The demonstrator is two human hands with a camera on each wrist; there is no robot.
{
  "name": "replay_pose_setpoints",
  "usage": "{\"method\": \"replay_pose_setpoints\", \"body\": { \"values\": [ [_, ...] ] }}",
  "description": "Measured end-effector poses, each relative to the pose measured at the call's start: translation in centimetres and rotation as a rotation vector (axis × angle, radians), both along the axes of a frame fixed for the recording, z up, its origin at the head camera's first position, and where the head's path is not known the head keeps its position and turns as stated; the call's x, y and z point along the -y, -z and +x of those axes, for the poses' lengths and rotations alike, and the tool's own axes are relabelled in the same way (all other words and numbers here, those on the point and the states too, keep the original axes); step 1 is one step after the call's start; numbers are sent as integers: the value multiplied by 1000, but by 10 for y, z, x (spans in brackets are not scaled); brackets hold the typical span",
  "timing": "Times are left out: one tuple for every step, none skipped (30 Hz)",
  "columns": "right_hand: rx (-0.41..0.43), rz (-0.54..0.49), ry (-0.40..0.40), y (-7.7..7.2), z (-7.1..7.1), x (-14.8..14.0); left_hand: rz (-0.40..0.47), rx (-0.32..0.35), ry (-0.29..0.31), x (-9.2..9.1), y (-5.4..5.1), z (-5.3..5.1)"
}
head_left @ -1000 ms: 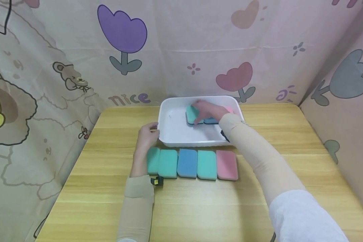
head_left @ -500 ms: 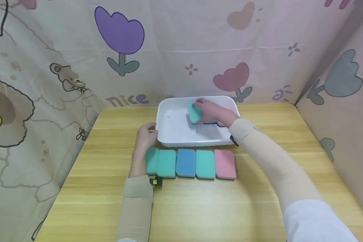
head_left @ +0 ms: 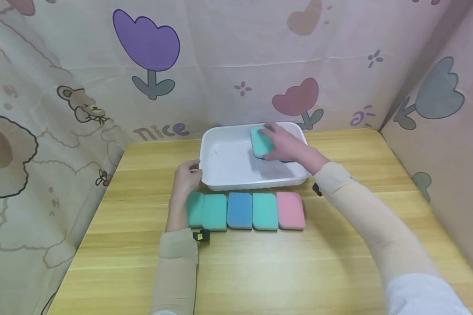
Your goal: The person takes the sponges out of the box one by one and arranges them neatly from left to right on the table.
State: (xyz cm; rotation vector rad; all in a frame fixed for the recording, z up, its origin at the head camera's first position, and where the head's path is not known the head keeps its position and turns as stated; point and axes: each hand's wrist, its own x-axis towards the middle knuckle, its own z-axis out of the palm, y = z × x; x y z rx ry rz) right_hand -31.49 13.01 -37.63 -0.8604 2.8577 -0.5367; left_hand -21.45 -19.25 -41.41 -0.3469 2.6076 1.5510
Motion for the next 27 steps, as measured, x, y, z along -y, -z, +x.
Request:
{"method": "replay_pose_setpoints", "body": {
  "values": [
    [-14,-6,1,-1,3,-3,3,1,-1,0,0,0],
    [-30,-14,2,-2,5,-6,4,2,-1,0,0,0],
    [-44,-23,3,-2,7,-9,7,3,-2,-1,0,0],
    [-57,-32,5,-2,10,-12,9,5,-3,-1,-1,0],
    [-71,-42,4,-2,12,-15,8,7,-3,-1,-1,0],
    [-83,-48,6,-2,15,-18,10,10,-3,-1,-1,1],
    [-97,-55,5,-2,17,-21,12,11,-3,-1,-2,1],
    [-111,-63,4,-2,20,-24,11,12,-1,-1,-2,1],
    [-123,-69,2,-2,23,-27,14,12,-2,-2,-3,2],
    [-136,-74,2,-2,26,-30,13,12,-2,-2,-3,2],
    [-150,-76,1,-1,28,-34,13,12,-1,-2,-3,2],
    [-164,-77,2,-1,31,-37,14,12,0,-2,-4,2],
    [-179,-76,2,-1,34,-39,14,12,0,-2,-4,2],
    [-194,-72,3,0,36,-42,12,11,-1,-2,-4,2],
    [-207,-65,5,0,39,-45,11,13,-1,-2,-4,2],
    [-219,-60,10,0,42,-48,8,15,-1,-2,-4,2],
    [-230,-53,14,1,44,-51,5,16,0,-2,-4,3],
    [-236,-47,19,1,47,-53,3,17,1,-2,-4,3],
    [-243,-42,24,1,50,-57,1,17,3,-1,-4,3],
    [-249,-39,28,1,53,-59,-2,19,4,-1,-4,3],
    [-252,-36,33,1,56,-62,-3,22,5,-2,-4,3],
    [-254,-35,38,0,60,-65,-4,23,4,-1,-4,3],
    [-254,-32,44,0,62,-68,-6,23,5,-1,-4,3],
    [-252,-31,51,0,65,-71,-7,23,6,-1,-4,3],
    [-250,-30,58,0,68,-74,-9,23,7,-1,-4,3],
    [-248,-28,63,0,71,-76,-10,23,7,-2,-4,3],
    [-243,-26,71,-1,75,-79,-11,20,9,-2,-4,3]
  ]
}}
